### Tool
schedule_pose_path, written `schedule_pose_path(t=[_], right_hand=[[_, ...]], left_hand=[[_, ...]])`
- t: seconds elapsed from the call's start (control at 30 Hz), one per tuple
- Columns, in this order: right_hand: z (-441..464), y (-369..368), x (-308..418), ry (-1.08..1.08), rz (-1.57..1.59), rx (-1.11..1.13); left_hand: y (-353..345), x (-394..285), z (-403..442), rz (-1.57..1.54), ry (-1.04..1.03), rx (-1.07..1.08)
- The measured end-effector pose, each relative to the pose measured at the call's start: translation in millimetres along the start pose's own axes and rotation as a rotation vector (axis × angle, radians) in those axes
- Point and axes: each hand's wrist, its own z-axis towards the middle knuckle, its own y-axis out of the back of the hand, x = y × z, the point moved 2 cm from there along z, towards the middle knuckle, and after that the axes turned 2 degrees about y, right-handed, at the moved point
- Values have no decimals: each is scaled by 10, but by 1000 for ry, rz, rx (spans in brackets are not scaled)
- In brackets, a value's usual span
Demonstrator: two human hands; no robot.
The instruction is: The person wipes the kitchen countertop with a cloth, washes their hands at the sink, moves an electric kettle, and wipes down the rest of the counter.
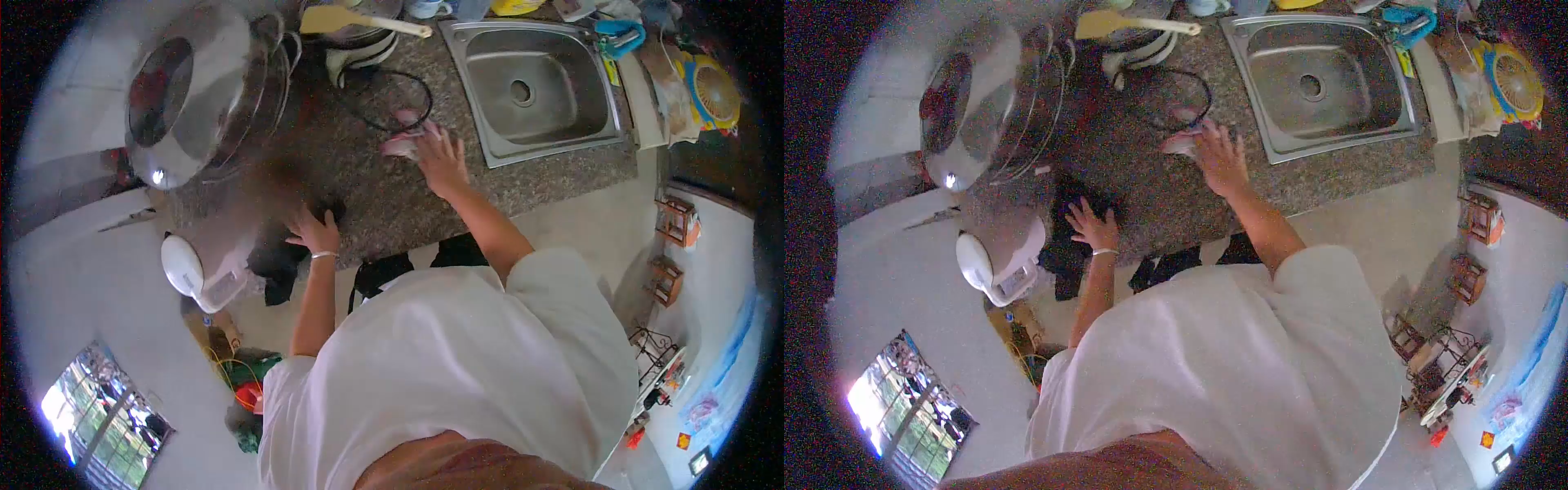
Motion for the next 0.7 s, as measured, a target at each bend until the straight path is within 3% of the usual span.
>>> schedule_pose_path(t=[0.03, 0.13, 0.23, 0.33, 0.43, 0.7], right_hand=[[-28, 6, -152, -40, -3, -75], [230, 21, -574, -105, -2, -86], [755, 226, -814, -102, -80, 5], [1298, 365, -998, -3, -149, -25], [1794, 449, -1098, 45, -187, -249], [2308, 325, -1188, 34, -102, -343]], left_hand=[[-31, -145, -35, 60, -33, -92], [-224, -606, -294, 155, -119, 43], [-557, -893, -596, 52, 139, 256], [-712, -930, -550, 89, 198, 231], [-722, -898, -558, 121, 225, 274], [-722, -974, -565, 179, 235, 269]])
